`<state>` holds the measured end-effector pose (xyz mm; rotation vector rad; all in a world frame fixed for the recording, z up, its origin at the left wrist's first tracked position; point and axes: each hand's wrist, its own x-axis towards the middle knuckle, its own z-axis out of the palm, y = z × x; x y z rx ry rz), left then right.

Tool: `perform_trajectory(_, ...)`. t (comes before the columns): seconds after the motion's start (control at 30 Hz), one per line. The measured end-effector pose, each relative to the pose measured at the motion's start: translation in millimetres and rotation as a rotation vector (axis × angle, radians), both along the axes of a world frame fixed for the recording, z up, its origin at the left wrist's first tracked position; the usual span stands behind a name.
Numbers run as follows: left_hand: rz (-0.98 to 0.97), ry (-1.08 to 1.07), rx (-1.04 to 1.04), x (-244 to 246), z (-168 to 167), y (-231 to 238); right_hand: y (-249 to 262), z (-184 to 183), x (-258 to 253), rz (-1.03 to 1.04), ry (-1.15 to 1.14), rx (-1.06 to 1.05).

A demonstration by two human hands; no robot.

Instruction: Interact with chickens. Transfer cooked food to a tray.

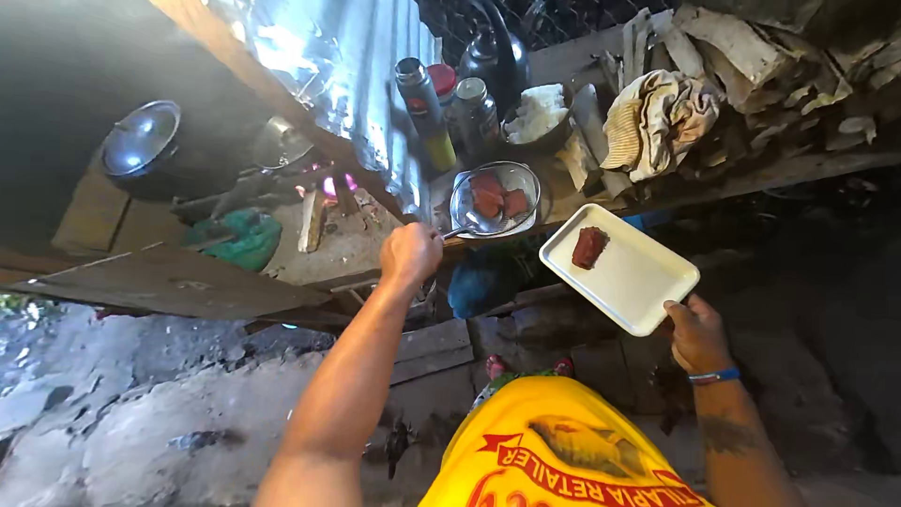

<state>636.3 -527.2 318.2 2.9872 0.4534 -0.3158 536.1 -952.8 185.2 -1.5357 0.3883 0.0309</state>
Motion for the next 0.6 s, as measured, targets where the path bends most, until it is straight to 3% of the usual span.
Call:
perform_trajectory(0.2,-0.058,-0.126,-0.053,-12.1,-15.0,26.0,16.3,1.6,25.8,0.057,0.012,-0.005)
perform_trajectory(0.4,-0.237,-0.131,-0.048,-14.4,62.2,15.8,31.7,-4.7,53.4,0.105,0.068,-0.014)
perform_trajectory(0.6,-0.519,0.006,0.219,-4.3,114.5,-60.0,57.8,1.8,69.4,0.157,0.063,-0.074)
